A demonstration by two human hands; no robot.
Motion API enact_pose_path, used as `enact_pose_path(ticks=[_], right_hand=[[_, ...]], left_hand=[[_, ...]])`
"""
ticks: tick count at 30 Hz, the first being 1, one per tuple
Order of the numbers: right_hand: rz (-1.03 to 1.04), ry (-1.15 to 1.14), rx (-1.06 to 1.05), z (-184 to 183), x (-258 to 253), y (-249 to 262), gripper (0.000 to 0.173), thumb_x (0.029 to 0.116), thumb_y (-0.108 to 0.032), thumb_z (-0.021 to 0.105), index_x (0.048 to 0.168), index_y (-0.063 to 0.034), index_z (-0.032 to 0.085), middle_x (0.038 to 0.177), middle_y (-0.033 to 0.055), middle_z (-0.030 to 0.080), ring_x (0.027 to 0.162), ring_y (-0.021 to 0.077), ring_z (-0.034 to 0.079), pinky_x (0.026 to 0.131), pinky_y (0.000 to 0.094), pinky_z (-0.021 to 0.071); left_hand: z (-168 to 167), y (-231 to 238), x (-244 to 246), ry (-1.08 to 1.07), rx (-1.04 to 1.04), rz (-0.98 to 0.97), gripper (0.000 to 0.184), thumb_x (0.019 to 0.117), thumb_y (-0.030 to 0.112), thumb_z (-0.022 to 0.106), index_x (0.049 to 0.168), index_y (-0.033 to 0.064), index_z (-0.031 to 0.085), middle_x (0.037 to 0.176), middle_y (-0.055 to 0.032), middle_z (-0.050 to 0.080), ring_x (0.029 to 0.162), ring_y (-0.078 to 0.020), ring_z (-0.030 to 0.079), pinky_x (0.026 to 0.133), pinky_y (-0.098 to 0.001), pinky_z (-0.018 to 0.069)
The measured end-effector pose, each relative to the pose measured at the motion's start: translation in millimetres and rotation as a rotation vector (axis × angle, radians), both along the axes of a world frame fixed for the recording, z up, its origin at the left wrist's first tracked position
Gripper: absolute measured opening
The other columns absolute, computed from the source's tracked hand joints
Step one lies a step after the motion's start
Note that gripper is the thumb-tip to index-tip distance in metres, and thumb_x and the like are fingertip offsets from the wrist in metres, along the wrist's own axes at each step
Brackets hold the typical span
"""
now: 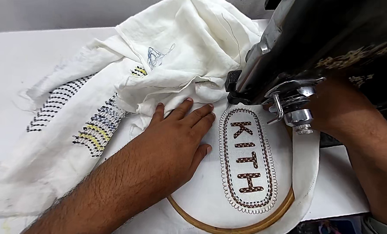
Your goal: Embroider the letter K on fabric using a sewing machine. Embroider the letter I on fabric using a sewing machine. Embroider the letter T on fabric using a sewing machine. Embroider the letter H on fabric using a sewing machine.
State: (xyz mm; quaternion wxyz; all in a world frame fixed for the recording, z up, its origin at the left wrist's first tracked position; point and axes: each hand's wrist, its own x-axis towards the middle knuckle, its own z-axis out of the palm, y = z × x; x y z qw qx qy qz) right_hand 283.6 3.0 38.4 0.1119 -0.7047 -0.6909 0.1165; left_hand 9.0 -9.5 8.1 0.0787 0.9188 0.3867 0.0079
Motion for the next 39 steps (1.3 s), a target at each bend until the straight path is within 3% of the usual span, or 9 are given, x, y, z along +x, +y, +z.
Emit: enact_pose_path(ticks=[4, 12, 18, 26, 37, 39], right_hand=[[0.014, 0.021, 0.075, -2.5, -2.7, -3.4, 0.027, 0.0906, -0.02, 0.077, 0.074, -0.0059, 0.061, 0.067, 0.0088, 0.057, 0.065, 0.0233, 0.056, 0.058, 0.0458, 0.0406], [0.03, 0.0, 0.025, -0.7, 2.2, 0.6, 0.028, 0.0895, -0.023, 0.079, 0.072, -0.0104, 0.061, 0.067, 0.0061, 0.057, 0.066, 0.0216, 0.057, 0.059, 0.0455, 0.0415], [0.028, 0.047, 0.068, -1.1, -3.2, -4.9, 0.03, 0.0893, -0.02, 0.078, 0.071, -0.0083, 0.058, 0.066, 0.0058, 0.054, 0.064, 0.019, 0.054, 0.058, 0.0418, 0.04], [0.047, 0.031, 0.061, -2.0, -1.4, -1.5, 0.027, 0.0907, -0.022, 0.078, 0.074, -0.0074, 0.063, 0.068, 0.0074, 0.058, 0.066, 0.0215, 0.058, 0.06, 0.0447, 0.043], [0.025, 0.082, 0.075, -0.9, -6.3, -7.2, 0.03, 0.0891, -0.02, 0.077, 0.07, -0.0096, 0.056, 0.063, 0.0014, 0.052, 0.06, 0.0125, 0.051, 0.056, 0.0353, 0.0393], [0.039, 0.09, 0.098, -3.2, -5.5, -6.1, 0.031, 0.0896, -0.025, 0.077, 0.072, -0.008, 0.059, 0.065, 0.0029, 0.053, 0.063, 0.0142, 0.053, 0.058, 0.0376, 0.0406]], left_hand=[[-0.7, 2.5, -1.0, -0.013, 0.006, 0.005, 0.059, 0.104, 0.048, 0.039, 0.152, 0.0161, 0.052, 0.162, -0.0012, 0.043, 0.151, -0.0357, 0.037, 0.109, -0.0765, 0.0326], [0.2, 0.1, -0.3, -0.007, 0.011, -0.008, 0.058, 0.1036, 0.046, 0.039, 0.151, 0.0161, 0.052, 0.162, -0.0005, 0.043, 0.151, -0.035, 0.037, 0.108, -0.0759, 0.0337], [1.4, -0.2, -2.5, -0.008, 0.01, -0.007, 0.058, 0.1024, 0.046, 0.041, 0.149, 0.0146, 0.054, 0.16, -0.0019, 0.046, 0.149, -0.0363, 0.039, 0.106, -0.0758, 0.036], [1.4, 0.7, -2.7, -0.005, 0.015, -0.005, 0.058, 0.1029, 0.046, 0.04, 0.149, 0.0149, 0.054, 0.161, -0.0016, 0.045, 0.149, -0.0362, 0.04, 0.106, -0.0758, 0.036], [2.4, -1.2, -4.2, -0.008, 0.01, 0.003, 0.057, 0.1017, 0.045, 0.042, 0.148, 0.0145, 0.056, 0.159, -0.0019, 0.047, 0.148, -0.0366, 0.041, 0.105, -0.0754, 0.0381], [1.9, -0.3, -4.1, -0.012, 0.011, 0.007, 0.057, 0.102, 0.045, 0.042, 0.148, 0.0146, 0.056, 0.159, -0.0019, 0.047, 0.148, -0.0371, 0.041, 0.105, -0.0753, 0.0377]])
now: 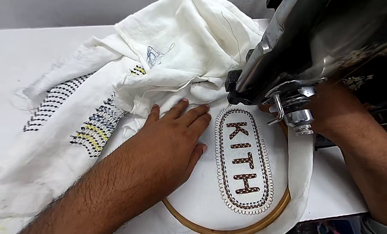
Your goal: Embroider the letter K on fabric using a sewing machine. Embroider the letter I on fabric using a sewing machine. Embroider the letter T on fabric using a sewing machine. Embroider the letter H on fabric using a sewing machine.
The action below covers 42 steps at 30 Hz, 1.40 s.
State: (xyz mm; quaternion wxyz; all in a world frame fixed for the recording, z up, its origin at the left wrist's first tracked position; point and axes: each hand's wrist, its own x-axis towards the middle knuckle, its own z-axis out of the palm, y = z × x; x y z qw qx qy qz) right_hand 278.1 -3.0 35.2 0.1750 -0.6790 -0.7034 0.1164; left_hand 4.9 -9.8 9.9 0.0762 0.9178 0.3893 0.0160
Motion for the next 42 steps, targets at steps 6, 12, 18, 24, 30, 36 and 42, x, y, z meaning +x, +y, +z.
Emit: enact_pose_path(ticks=[6, 12, 18, 24, 30, 36, 42], right_hand=[[-0.005, -0.02, -0.044, 3, 0, 0, 0.029, 0.089, -0.02, 0.078, 0.071, -0.0096, 0.058, 0.067, 0.0037, 0.054, 0.064, 0.0165, 0.053, 0.059, 0.04, 0.0401], [0.045, -0.041, 0.008, 0, 2, -2, 0.03, 0.0889, -0.024, 0.077, 0.071, -0.009, 0.058, 0.064, 0.0039, 0.053, 0.062, 0.017, 0.054, 0.056, 0.0395, 0.0397], [0.033, -0.003, 0.03, -2, -1, -2, 0.026, 0.0897, -0.021, 0.076, 0.075, -0.0056, 0.061, 0.067, 0.0056, 0.055, 0.064, 0.0173, 0.055, 0.058, 0.0396, 0.0413], [0.058, -0.025, 0.017, -3, 1, 2, 0.025, 0.0896, -0.022, 0.077, 0.075, -0.0066, 0.063, 0.068, 0.0066, 0.058, 0.066, 0.0191, 0.058, 0.06, 0.0415, 0.0437], [0.052, -0.032, 0.004, 1, 0, -1, 0.03, 0.0904, -0.024, 0.076, 0.074, -0.0065, 0.06, 0.067, 0.0053, 0.055, 0.065, 0.0172, 0.055, 0.059, 0.0394, 0.0411], [0.071, -0.045, 0.004, 0, 2, -2, 0.029, 0.089, -0.024, 0.076, 0.073, -0.0087, 0.059, 0.065, 0.0031, 0.053, 0.063, 0.0167, 0.054, 0.057, 0.0391, 0.0399], [0.085, -0.024, 0.056, -7, 3, 1, 0.027, 0.0893, -0.028, 0.074, 0.073, -0.0102, 0.06, 0.064, 0.0022, 0.054, 0.061, 0.0155, 0.055, 0.056, 0.0383, 0.041]], left_hand=[[1, -1, 0, 0.008, 0.006, -0.013, 0.057, 0.1015, 0.045, 0.042, 0.147, 0.0139, 0.057, 0.159, -0.0026, 0.047, 0.148, -0.0373, 0.041, 0.104, -0.0763, 0.0375], [2, -4, -2, 0.01, 0.001, -0.011, 0.056, 0.1012, 0.045, 0.043, 0.146, 0.0146, 0.058, 0.157, -0.002, 0.049, 0.147, -0.0374, 0.042, 0.103, -0.0758, 0.0393], [0, 0, 0, -0.012, 0.027, 0.009, 0.052, 0.1022, 0.042, 0.042, 0.141, 0.0141, 0.061, 0.155, -0.0027, 0.052, 0.145, -0.0376, 0.045, 0.104, -0.0738, 0.0404], [-14, 6, 10, -0.032, 0.097, 0.028, 0.059, 0.1072, 0.048, 0.03, 0.153, 0.0169, 0.051, 0.16, -0.0013, 0.047, 0.152, -0.0366, 0.035, 0.111, -0.0784, 0.0253], [-13, 6, 8, -0.037, 0.054, 0.02, 0.06, 0.1067, 0.049, 0.03, 0.155, 0.0178, 0.049, 0.161, -0.0006, 0.045, 0.153, -0.0353, 0.034, 0.112, -0.079, 0.0231], [-10, 3, 7, -0.018, 0.048, 0.004, 0.061, 0.1064, 0.049, 0.031, 0.155, 0.0167, 0.049, 0.161, -0.0006, 0.045, 0.152, -0.0321, 0.037, 0.11, -0.0793, 0.026], [-9, 4, 7, -0.014, 0.042, 0.023, 0.06, 0.1059, 0.049, 0.033, 0.154, 0.0175, 0.049, 0.161, -0.0004, 0.045, 0.151, -0.0326, 0.038, 0.109, -0.079, 0.028]])
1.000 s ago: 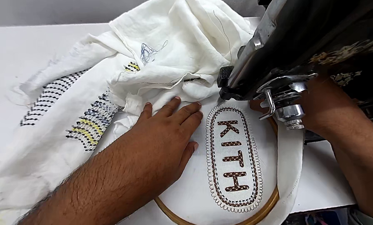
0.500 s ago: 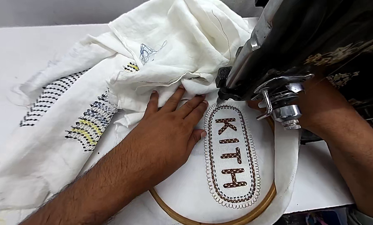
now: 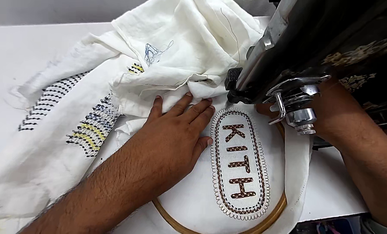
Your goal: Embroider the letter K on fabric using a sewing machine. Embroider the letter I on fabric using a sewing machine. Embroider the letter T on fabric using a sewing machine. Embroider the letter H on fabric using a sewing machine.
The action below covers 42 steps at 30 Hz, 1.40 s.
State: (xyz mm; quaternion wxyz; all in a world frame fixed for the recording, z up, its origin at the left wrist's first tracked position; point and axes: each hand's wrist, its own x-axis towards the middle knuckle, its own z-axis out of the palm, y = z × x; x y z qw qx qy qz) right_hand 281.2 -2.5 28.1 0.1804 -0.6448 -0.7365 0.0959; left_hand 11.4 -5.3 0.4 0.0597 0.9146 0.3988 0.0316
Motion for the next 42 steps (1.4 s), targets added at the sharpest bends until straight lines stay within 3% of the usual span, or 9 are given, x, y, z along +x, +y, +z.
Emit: enact_pose_path(ticks=[15, 19, 30, 36, 42], right_hand=[[-0.025, 0.027, -0.031, 1.9, -3.9, -1.6, 0.022, 0.0889, -0.02, 0.074, 0.075, -0.0093, 0.062, 0.065, 0.0024, 0.056, 0.061, 0.0151, 0.055, 0.056, 0.0381, 0.0419], [-0.029, 0.018, -0.021, 1.7, -4.7, -1.7, 0.025, 0.0904, -0.024, 0.074, 0.075, -0.008, 0.062, 0.064, 0.0036, 0.055, 0.061, 0.0157, 0.055, 0.056, 0.0384, 0.0415], [-0.009, 0.005, -0.027, -2.3, -3.0, 1.4, 0.023, 0.0848, -0.021, 0.079, 0.072, -0.0112, 0.062, 0.066, 0.0033, 0.058, 0.062, 0.0174, 0.058, 0.056, 0.0406, 0.0434], [-0.04, 0.041, -0.036, 1.3, -7.2, -2.5, 0.019, 0.0878, -0.017, 0.077, 0.079, -0.0061, 0.065, 0.069, 0.0063, 0.059, 0.064, 0.0189, 0.058, 0.059, 0.0415, 0.0442], [-0.017, 0.006, -0.05, 1.4, -8.3, -2.4, 0.021, 0.0872, -0.016, 0.078, 0.073, -0.0096, 0.063, 0.066, 0.0045, 0.059, 0.062, 0.0175, 0.058, 0.057, 0.0393, 0.0438]], left_hand=[[3.4, -1.7, -1.3, 0.025, -0.022, 0.01, 0.06, 0.1055, 0.05, 0.033, 0.155, 0.0181, 0.049, 0.163, -0.0001, 0.043, 0.152, -0.0328, 0.036, 0.109, -0.0785, 0.0282], [1.8, -0.3, -1.3, 0.017, -0.009, 0.011, 0.061, 0.1053, 0.05, 0.033, 0.154, 0.0177, 0.049, 0.163, -0.0005, 0.043, 0.152, -0.033, 0.037, 0.109, -0.0788, 0.0282], [4.8, -3.0, -3.1, 0.033, -0.014, 0.007, 0.06, 0.1048, 0.049, 0.034, 0.153, 0.0165, 0.05, 0.162, -0.0013, 0.043, 0.15, -0.0346, 0.038, 0.107, -0.0789, 0.0312], [3.1, -1.9, -2.6, 0.024, 0.001, 0.012, 0.06, 0.1048, 0.049, 0.033, 0.153, 0.0163, 0.05, 0.162, -0.0015, 0.044, 0.15, -0.0349, 0.039, 0.107, -0.0786, 0.0314], [5.8, -4.7, -5.4, 0.036, -0.005, 0.0, 0.06, 0.1043, 0.048, 0.034, 0.152, 0.0152, 0.052, 0.161, -0.0026, 0.045, 0.15, -0.0356, 0.039, 0.107, -0.0783, 0.0325]])
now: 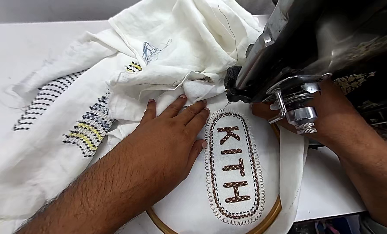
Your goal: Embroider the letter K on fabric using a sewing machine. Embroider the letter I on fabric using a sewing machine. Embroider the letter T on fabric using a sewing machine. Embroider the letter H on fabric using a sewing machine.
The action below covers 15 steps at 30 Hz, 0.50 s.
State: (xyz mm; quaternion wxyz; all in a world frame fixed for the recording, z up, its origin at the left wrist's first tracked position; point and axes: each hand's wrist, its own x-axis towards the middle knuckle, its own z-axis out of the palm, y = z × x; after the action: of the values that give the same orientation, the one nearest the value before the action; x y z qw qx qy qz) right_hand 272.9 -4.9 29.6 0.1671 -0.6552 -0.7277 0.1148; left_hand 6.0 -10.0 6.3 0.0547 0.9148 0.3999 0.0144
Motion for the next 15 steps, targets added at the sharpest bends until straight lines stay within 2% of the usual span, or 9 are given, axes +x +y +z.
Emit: enact_pose_path(ticks=[4, 9, 13, 15], right_hand=[[-0.013, 0.015, 0.031, -2.6, -1.1, -0.4, 0.024, 0.0885, -0.023, 0.075, 0.074, -0.0091, 0.062, 0.065, 0.0033, 0.057, 0.061, 0.0148, 0.057, 0.056, 0.037, 0.0431], [-0.026, 0.031, 0.033, -1.5, -2.7, -0.3, 0.02, 0.0893, -0.019, 0.076, 0.079, -0.0061, 0.065, 0.07, 0.0063, 0.06, 0.066, 0.0178, 0.059, 0.06, 0.0401, 0.0448], [-0.004, -0.003, 0.022, -1.2, -1.9, 0.0, 0.022, 0.0885, -0.02, 0.077, 0.074, -0.0089, 0.064, 0.067, 0.005, 0.059, 0.064, 0.0172, 0.058, 0.058, 0.0392, 0.0434], [0.001, -0.006, 0.015, -0.7, -2.6, -1.0, 0.02, 0.0887, -0.018, 0.076, 0.076, -0.0077, 0.065, 0.068, 0.006, 0.059, 0.066, 0.0181, 0.059, 0.059, 0.0402, 0.0438]], left_hand=[[0.0, 0.9, -0.4, -0.001, -0.001, 0.01, 0.06, 0.1041, 0.048, 0.035, 0.152, 0.0153, 0.052, 0.161, -0.0023, 0.045, 0.149, -0.0356, 0.04, 0.107, -0.078, 0.0329], [-0.9, 2.8, 0.6, -0.001, 0.003, 0.019, 0.061, 0.1045, 0.049, 0.034, 0.152, 0.0157, 0.051, 0.161, -0.0018, 0.045, 0.15, -0.0351, 0.039, 0.107, -0.0778, 0.0324], [0.7, 1.2, -0.2, 0.012, 0.0, 0.008, 0.06, 0.1045, 0.048, 0.034, 0.152, 0.015, 0.052, 0.161, -0.0021, 0.045, 0.15, -0.0356, 0.039, 0.108, -0.077, 0.0331], [1.8, 0.1, -0.7, 0.016, -0.003, 0.005, 0.06, 0.104, 0.047, 0.035, 0.151, 0.0143, 0.053, 0.161, -0.0025, 0.046, 0.149, -0.036, 0.04, 0.107, -0.0769, 0.0342]])
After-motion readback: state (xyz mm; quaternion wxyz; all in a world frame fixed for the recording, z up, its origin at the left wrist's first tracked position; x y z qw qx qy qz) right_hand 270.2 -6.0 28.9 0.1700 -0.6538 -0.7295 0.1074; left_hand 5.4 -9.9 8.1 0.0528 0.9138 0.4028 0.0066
